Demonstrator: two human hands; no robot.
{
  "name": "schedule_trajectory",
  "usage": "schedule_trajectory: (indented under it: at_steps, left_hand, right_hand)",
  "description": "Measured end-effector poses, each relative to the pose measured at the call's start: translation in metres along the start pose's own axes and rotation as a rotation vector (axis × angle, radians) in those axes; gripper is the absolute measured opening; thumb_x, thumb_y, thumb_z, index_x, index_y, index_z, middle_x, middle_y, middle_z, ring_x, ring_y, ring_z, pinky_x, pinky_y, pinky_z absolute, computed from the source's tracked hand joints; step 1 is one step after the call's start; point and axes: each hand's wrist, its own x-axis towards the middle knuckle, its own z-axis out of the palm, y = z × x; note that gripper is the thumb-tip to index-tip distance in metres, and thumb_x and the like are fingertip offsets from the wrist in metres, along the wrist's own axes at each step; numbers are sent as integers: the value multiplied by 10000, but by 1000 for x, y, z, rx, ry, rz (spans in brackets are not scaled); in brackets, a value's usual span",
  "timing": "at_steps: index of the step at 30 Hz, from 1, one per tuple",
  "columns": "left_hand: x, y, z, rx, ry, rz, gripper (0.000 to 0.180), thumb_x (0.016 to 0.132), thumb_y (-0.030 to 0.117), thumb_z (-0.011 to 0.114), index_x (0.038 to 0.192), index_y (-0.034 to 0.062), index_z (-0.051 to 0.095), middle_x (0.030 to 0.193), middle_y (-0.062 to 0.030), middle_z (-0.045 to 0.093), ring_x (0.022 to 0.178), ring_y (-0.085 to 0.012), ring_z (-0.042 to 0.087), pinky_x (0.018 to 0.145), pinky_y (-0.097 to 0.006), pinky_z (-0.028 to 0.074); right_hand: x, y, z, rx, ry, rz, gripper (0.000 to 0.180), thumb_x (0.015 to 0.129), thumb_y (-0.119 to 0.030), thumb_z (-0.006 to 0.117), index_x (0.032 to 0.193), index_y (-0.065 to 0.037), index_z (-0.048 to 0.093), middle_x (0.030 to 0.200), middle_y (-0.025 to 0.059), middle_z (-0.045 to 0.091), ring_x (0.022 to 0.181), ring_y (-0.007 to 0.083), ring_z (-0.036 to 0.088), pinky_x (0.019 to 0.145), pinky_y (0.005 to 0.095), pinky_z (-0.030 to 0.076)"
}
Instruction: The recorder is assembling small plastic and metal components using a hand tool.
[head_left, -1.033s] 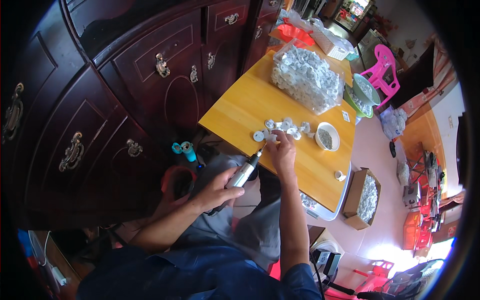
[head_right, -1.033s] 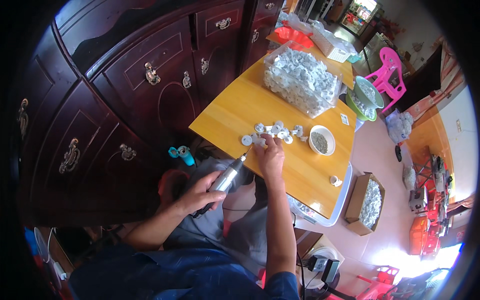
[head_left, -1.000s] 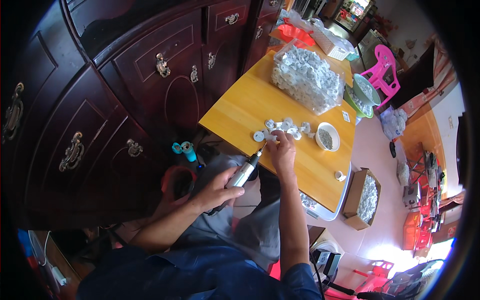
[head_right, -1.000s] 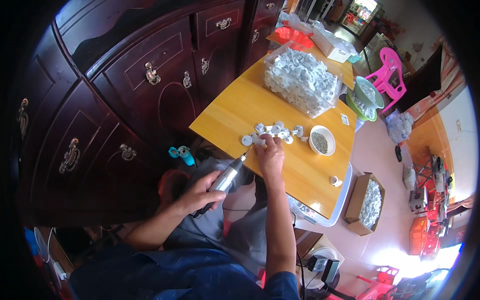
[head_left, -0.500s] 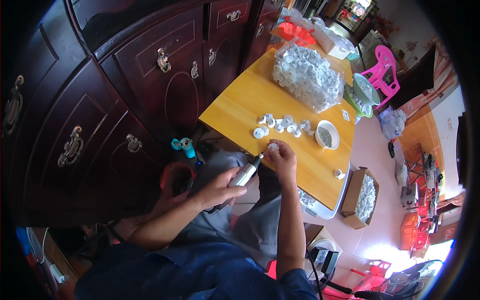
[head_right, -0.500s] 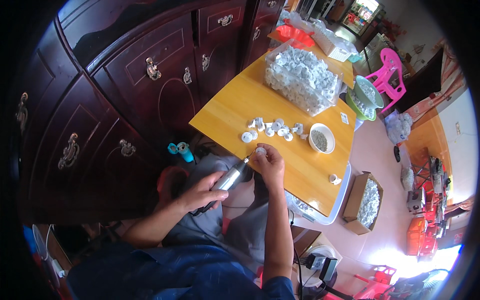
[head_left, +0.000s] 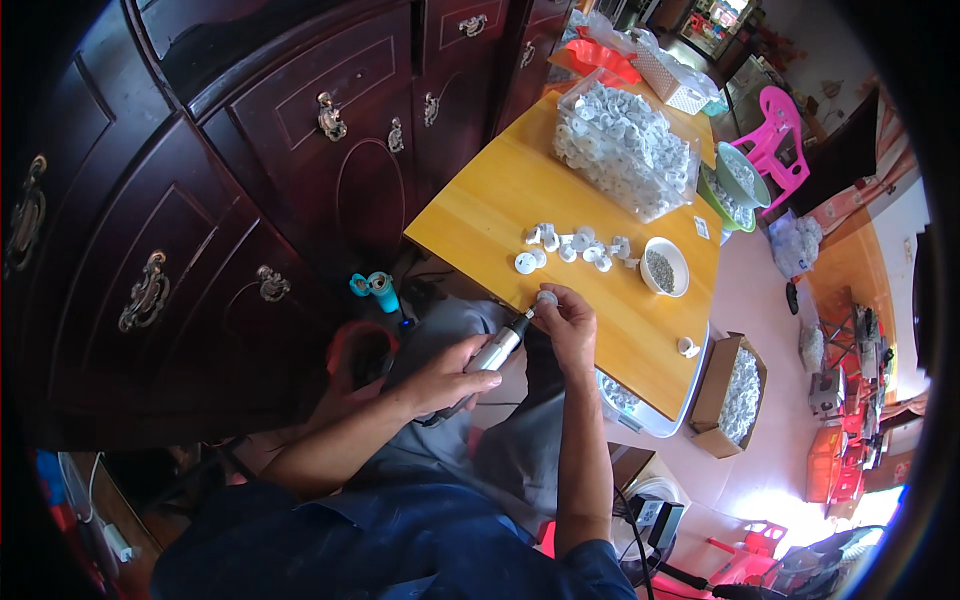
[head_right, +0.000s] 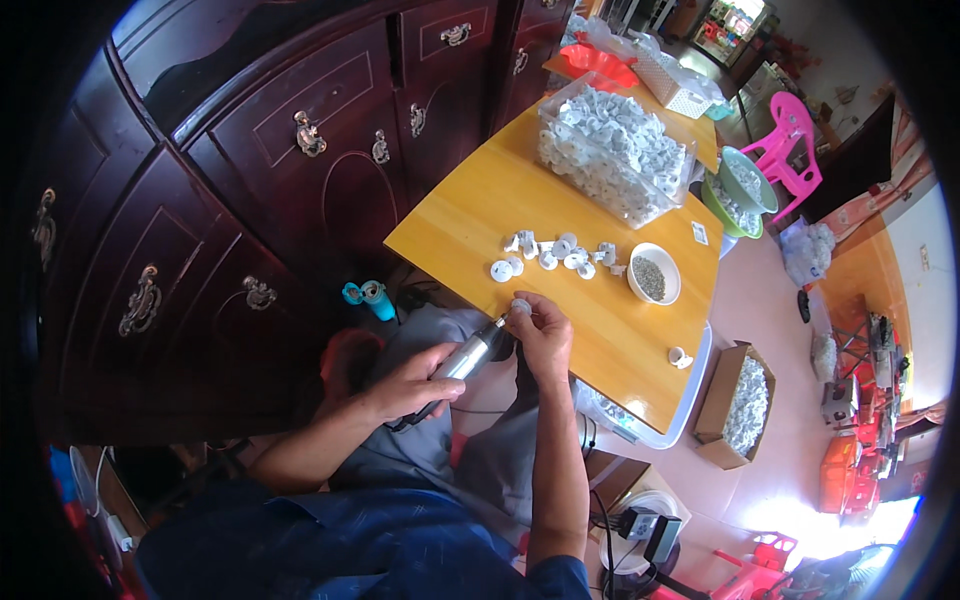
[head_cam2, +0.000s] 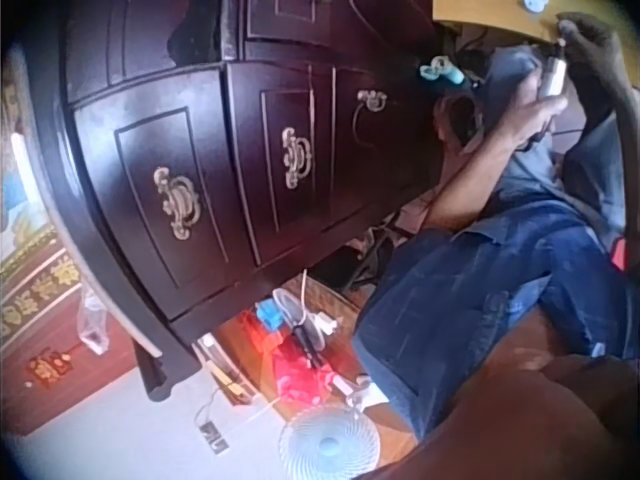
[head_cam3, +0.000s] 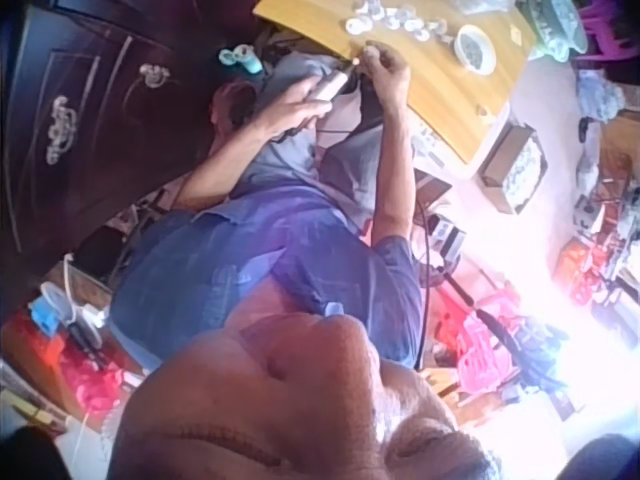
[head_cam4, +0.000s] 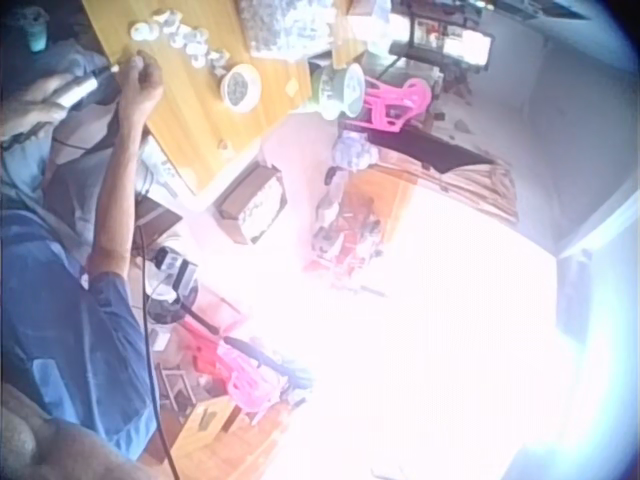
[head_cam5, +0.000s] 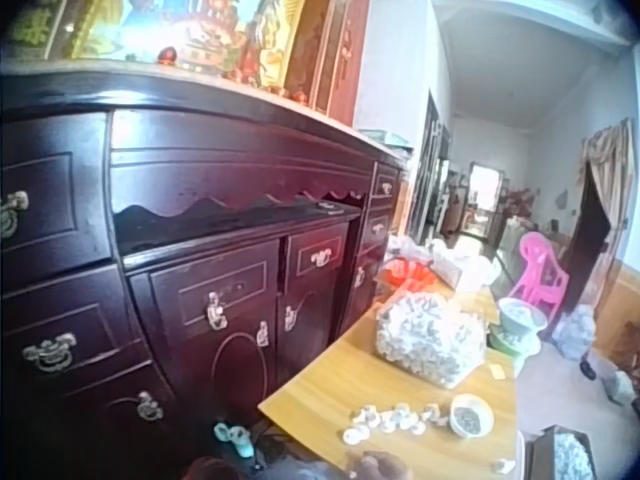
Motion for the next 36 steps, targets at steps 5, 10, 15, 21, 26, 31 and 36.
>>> schedule_trajectory:
  at_steps: [5, 10, 15, 21, 26, 31, 36]
  left_hand:
    - [2, -4, -1, -10, 0, -17, 496, 916, 132, 595, 1349, -2, 391, 808, -22, 526, 568, -83, 516, 488, -234, 432]
    - [2, -5, -2, 1, 2, -20, 494, 920, 130, 592, 1350, 0, 386, 811, -22, 524, 567, -83, 516, 487, -233, 431]
    - [2, -5, -2, -1, 1, -26, 491, 921, 128, 589, 1350, 4, 385, 810, -22, 524, 567, -83, 517, 486, -231, 431]
    - [2, -6, -3, -27, -12, -45, 501, 930, 151, 576, 1367, 13, 373, 820, -30, 530, 560, -87, 521, 486, -233, 434]
    - [-1, -2, -2, -64, -26, -63, 515, 944, 190, 553, 1389, 19, 358, 820, -40, 538, 559, -93, 531, 481, -233, 436]
    - [1, -4, -7, -135, -63, -72, 483, 960, 216, 535, 1372, 23, 371, 812, -37, 540, 556, -91, 532, 468, -230, 436]
    - [0, -3, -7, -173, -80, -85, 456, 966, 225, 534, 1352, 32, 388, 810, -37, 545, 558, -88, 536, 458, -224, 434]
  right_hand:
    - [-1, 1, 1, 21, 5, -11, 230, 913, -50, 637, 1127, 33, 647, 864, 61, 677, 763, 106, 653, 728, 251, 569]
    - [-1, 2, 1, 9, 10, -26, 233, 907, -55, 646, 1123, 34, 650, 843, 57, 680, 746, 105, 652, 713, 246, 557]
    - [-1, 2, 1, 13, 13, -31, 231, 900, -51, 649, 1115, 32, 659, 844, 59, 685, 737, 102, 652, 696, 234, 540]
    - [-1, 3, 2, -1, 30, -26, 220, 889, -23, 649, 1102, 31, 670, 854, 61, 689, 743, 96, 648, 698, 232, 535]
    - [-2, 4, 1, 13, 29, -32, 210, 888, 7, 638, 1093, 33, 671, 879, 64, 690, 770, 100, 649, 716, 239, 543]
    - [-2, 7, 2, 32, 35, -42, 188, 884, 18, 645, 1069, 36, 673, 897, 61, 689, 782, 107, 650, 716, 246, 553]
    - [-2, 11, 0, 2, 36, -67, 180, 881, 25, 651, 1058, 36, 675, 887, 52, 690, 772, 97, 647, 710, 241, 553]
